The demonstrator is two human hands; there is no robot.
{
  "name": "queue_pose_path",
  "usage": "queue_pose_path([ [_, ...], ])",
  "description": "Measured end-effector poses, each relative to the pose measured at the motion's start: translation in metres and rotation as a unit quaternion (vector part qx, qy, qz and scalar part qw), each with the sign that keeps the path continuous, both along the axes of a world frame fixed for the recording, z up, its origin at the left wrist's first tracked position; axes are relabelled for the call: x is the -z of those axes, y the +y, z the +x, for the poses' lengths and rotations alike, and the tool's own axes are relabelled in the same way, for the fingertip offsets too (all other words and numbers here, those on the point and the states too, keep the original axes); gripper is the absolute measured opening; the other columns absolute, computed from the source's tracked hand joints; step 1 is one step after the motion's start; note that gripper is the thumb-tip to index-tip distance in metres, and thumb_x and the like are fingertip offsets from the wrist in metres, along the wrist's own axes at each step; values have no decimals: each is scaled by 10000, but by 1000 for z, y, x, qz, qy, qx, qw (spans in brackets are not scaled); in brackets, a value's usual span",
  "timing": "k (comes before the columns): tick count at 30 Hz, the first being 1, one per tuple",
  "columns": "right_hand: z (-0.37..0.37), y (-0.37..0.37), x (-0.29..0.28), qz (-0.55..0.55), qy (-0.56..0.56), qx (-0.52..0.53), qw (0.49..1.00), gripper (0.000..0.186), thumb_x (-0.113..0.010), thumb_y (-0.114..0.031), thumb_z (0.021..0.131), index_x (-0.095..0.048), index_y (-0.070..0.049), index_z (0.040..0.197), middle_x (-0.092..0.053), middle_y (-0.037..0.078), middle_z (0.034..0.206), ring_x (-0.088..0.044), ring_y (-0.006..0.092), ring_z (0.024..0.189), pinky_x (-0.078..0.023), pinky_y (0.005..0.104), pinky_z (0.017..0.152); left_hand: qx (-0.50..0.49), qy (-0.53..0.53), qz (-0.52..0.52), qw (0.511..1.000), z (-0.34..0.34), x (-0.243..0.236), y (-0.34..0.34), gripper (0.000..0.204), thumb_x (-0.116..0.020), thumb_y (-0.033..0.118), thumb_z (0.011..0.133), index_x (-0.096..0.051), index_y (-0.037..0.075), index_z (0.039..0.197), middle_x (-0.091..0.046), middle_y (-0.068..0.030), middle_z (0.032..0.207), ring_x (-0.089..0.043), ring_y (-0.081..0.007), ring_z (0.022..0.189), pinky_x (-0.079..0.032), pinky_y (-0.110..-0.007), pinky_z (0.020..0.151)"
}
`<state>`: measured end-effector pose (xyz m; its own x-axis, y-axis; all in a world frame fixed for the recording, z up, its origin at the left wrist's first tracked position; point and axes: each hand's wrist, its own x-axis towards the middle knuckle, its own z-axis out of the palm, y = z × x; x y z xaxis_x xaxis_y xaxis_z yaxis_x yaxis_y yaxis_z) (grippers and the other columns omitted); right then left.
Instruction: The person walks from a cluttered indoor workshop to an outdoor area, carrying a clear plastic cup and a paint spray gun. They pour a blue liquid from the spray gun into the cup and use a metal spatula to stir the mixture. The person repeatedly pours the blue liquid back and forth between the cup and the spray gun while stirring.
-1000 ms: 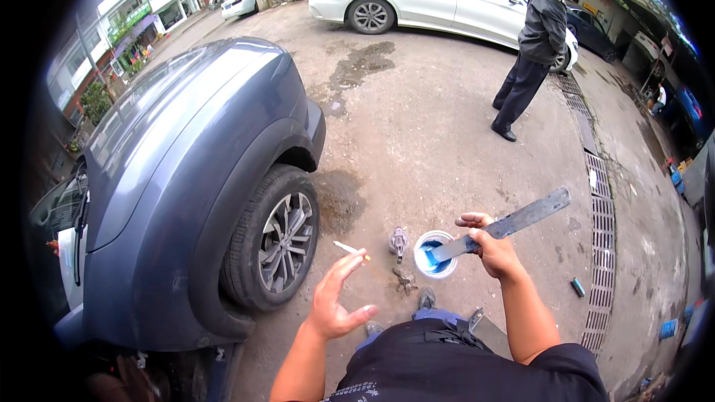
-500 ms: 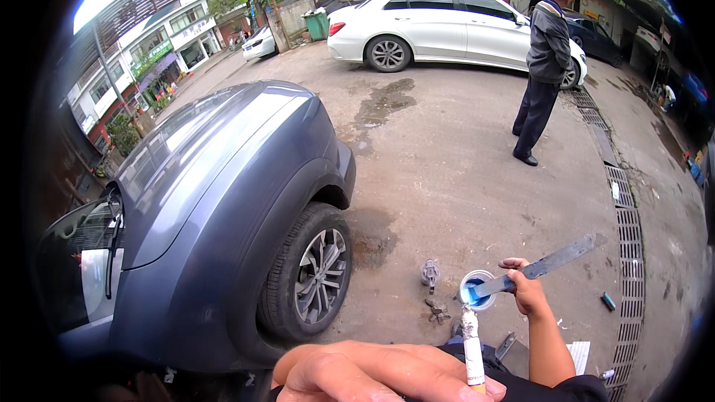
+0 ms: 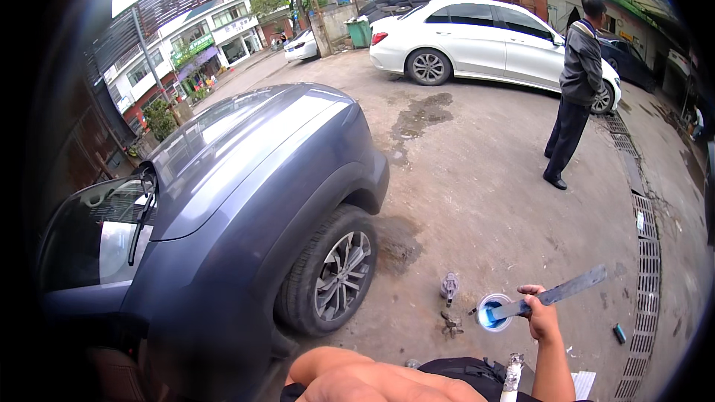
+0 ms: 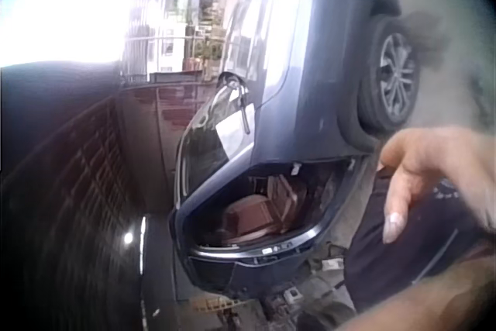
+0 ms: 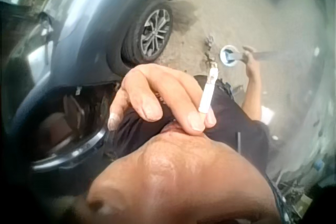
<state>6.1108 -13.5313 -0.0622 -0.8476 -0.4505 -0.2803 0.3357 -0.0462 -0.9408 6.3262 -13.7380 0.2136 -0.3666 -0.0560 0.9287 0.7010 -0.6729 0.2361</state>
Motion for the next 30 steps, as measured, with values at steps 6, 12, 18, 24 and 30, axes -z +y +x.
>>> queue_pose_path([
  [6,-15,21,9,-22,-7,-8,1000,264,-517,-68,856,-551,-17,1112,-596,117,1096,-572,176,825,-565,382,705,7,9,17,1000,-16,3,45,552,-568,377,938,-515,-31,1306,-554,-395,1148,-550,-506,1080,-492,-562,903],
  [12,-28,49,20,-19,-30,5,999,255,-525,-61,861,-568,-7,1107,-589,106,1020,-579,175,814,-571,370,701,-56,-87,42,994,-18,-25,84,547,-588,380,928,-523,-42,1271,-587,-365,1063,-574,-477,1029,-501,-550,867],
  [18,-39,58,29,-21,-38,-20,999,256,-527,-56,863,-569,-2,1109,-581,121,1036,-587,186,832,-576,381,709,-133,-105,-100,980,-13,-6,71,634,-649,446,880,-529,-62,1240,-623,-312,991,-629,-416,911,-514,-478,794],
  [24,-51,61,32,-26,-27,-27,999,257,-514,-50,857,-565,-6,1105,-583,115,1032,-585,186,818,-577,379,700,-152,-67,-163,973,-25,-8,81,683,-657,485,870,-539,-98,1205,-611,-368,1043,-657,-413,903,-528,-476,730],
  [30,-52,62,25,-28,-25,-24,999,255,-513,-51,851,-565,-11,1097,-588,113,1035,-583,192,806,-578,389,696,-130,-36,-107,985,-26,0,100,676,-664,475,870,-559,-110,1193,-591,-382,1091,-643,-443,963,-530,-489,780],
])
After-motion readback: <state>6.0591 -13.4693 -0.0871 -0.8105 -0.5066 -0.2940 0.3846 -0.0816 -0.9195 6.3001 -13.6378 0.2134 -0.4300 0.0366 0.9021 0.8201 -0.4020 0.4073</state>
